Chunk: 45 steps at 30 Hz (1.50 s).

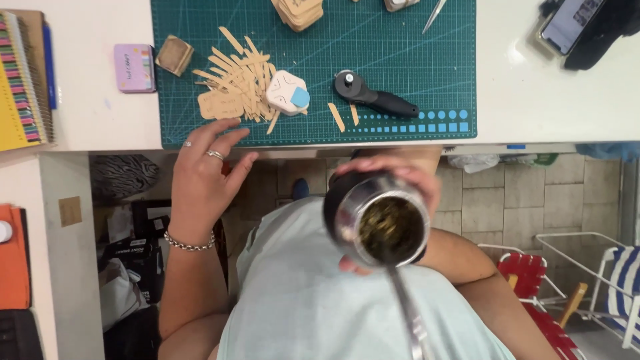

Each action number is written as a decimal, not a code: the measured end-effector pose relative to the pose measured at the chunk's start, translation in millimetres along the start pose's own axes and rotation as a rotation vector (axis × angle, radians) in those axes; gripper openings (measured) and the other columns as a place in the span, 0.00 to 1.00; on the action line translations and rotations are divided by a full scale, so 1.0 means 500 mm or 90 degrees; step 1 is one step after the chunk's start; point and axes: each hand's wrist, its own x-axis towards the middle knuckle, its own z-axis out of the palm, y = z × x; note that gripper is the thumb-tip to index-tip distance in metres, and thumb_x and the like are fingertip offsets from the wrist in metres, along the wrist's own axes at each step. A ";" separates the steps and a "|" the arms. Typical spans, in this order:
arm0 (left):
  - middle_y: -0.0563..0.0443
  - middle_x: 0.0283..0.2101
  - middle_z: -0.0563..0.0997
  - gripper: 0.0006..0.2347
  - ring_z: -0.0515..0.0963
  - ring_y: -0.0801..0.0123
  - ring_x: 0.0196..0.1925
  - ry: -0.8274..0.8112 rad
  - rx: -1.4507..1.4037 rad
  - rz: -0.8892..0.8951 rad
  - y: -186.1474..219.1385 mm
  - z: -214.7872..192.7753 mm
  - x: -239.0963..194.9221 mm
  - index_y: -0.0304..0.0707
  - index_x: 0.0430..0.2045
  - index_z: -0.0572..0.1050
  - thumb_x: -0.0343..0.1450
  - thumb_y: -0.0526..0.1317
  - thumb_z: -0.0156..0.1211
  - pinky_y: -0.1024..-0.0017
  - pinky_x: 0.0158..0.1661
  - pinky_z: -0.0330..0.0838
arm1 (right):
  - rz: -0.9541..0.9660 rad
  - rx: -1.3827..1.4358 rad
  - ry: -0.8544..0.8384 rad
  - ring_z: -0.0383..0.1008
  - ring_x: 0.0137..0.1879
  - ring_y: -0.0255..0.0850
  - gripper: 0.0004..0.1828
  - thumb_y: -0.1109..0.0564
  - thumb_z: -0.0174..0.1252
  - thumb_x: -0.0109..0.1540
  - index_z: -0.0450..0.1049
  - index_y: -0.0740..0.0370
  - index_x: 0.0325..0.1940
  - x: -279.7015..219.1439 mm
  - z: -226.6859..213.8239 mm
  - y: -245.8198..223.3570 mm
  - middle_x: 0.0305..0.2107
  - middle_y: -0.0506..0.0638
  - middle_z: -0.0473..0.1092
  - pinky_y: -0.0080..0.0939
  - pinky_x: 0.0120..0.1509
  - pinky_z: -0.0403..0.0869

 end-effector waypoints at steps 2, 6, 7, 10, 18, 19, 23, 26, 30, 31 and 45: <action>0.41 0.56 0.75 0.13 0.75 0.48 0.56 0.001 -0.009 0.007 -0.002 0.010 0.007 0.31 0.50 0.77 0.74 0.38 0.65 0.56 0.49 0.75 | -0.010 0.017 0.015 0.72 0.61 0.52 0.52 0.49 0.77 0.43 0.58 0.53 0.67 -0.003 -0.048 0.020 0.57 0.54 0.66 0.56 0.66 0.78; 0.39 0.57 0.73 0.17 0.72 0.46 0.58 -0.039 -0.007 0.012 -0.002 0.036 0.038 0.30 0.53 0.74 0.73 0.39 0.66 0.52 0.52 0.74 | -0.034 -0.258 0.092 0.63 0.68 0.54 0.51 0.45 0.66 0.50 0.51 0.51 0.73 -0.006 -0.176 0.070 0.62 0.59 0.59 0.58 0.75 0.65; 0.38 0.56 0.73 0.17 0.71 0.46 0.59 -0.050 0.001 0.014 -0.001 0.044 0.048 0.28 0.52 0.74 0.72 0.40 0.66 0.52 0.52 0.74 | -0.023 -0.289 0.115 0.61 0.72 0.56 0.49 0.52 0.66 0.54 0.50 0.54 0.75 -0.004 -0.210 0.084 0.64 0.66 0.59 0.60 0.79 0.65; 0.30 0.53 0.72 0.24 0.72 0.30 0.58 -0.014 -0.067 0.070 -0.011 0.091 0.089 0.26 0.54 0.72 0.64 0.30 0.74 0.46 0.55 0.70 | 0.015 -0.545 0.253 0.67 0.60 0.60 0.55 0.61 0.91 0.50 0.56 0.73 0.65 -0.015 -0.353 0.173 0.55 0.73 0.64 0.60 0.71 0.57; 0.38 0.67 0.65 0.25 0.54 0.42 0.72 -0.190 0.004 0.148 0.023 0.173 0.205 0.32 0.60 0.70 0.67 0.39 0.68 0.45 0.65 0.57 | 0.084 -0.492 0.276 0.63 0.68 0.50 0.43 0.53 0.76 0.61 0.54 0.60 0.69 -0.042 -0.501 0.266 0.60 0.59 0.61 0.50 0.73 0.66; 0.39 0.66 0.67 0.25 0.56 0.44 0.71 -0.188 -0.007 0.191 0.034 0.188 0.216 0.31 0.59 0.70 0.68 0.41 0.68 0.46 0.65 0.58 | 0.092 -0.503 0.282 0.62 0.70 0.51 0.44 0.51 0.77 0.61 0.54 0.60 0.69 -0.048 -0.509 0.271 0.61 0.59 0.61 0.52 0.74 0.65; 0.39 0.65 0.69 0.23 0.63 0.45 0.68 -0.253 -0.023 0.219 0.089 0.293 0.269 0.35 0.56 0.72 0.67 0.41 0.66 0.50 0.66 0.56 | 0.096 -0.519 0.262 0.61 0.70 0.49 0.46 0.52 0.78 0.59 0.53 0.57 0.70 -0.031 -0.486 0.262 0.62 0.55 0.58 0.48 0.76 0.63; 0.39 0.57 0.75 0.25 0.72 0.50 0.60 -0.202 0.010 0.328 0.092 0.372 0.277 0.31 0.55 0.72 0.63 0.38 0.71 0.52 0.64 0.59 | 0.125 -0.512 0.251 0.61 0.71 0.50 0.46 0.47 0.75 0.61 0.52 0.57 0.71 -0.036 -0.467 0.247 0.63 0.55 0.58 0.48 0.76 0.64; 0.45 0.43 0.74 0.20 0.74 0.54 0.44 -0.197 0.085 0.386 0.090 0.392 0.296 0.33 0.53 0.72 0.65 0.26 0.58 0.57 0.53 0.68 | 0.118 -0.672 0.310 0.56 0.76 0.50 0.47 0.41 0.69 0.64 0.48 0.55 0.76 -0.064 -0.413 0.224 0.71 0.55 0.53 0.49 0.73 0.68; 0.44 0.43 0.72 0.21 0.73 0.54 0.44 -0.221 0.086 0.396 0.092 0.385 0.299 0.32 0.54 0.71 0.64 0.24 0.59 0.58 0.50 0.71 | 0.033 -0.829 0.345 0.58 0.75 0.45 0.38 0.42 0.63 0.69 0.52 0.53 0.76 -0.071 -0.386 0.214 0.70 0.49 0.55 0.45 0.64 0.72; 0.46 0.48 0.71 0.18 0.76 0.48 0.34 -0.295 0.048 0.083 -0.022 0.065 0.269 0.32 0.43 0.73 0.64 0.38 0.72 0.56 0.29 0.69 | 0.337 -0.904 -0.211 0.37 0.81 0.58 0.59 0.17 0.45 0.66 0.38 0.68 0.77 0.069 -0.306 0.375 0.75 0.64 0.42 0.58 0.84 0.44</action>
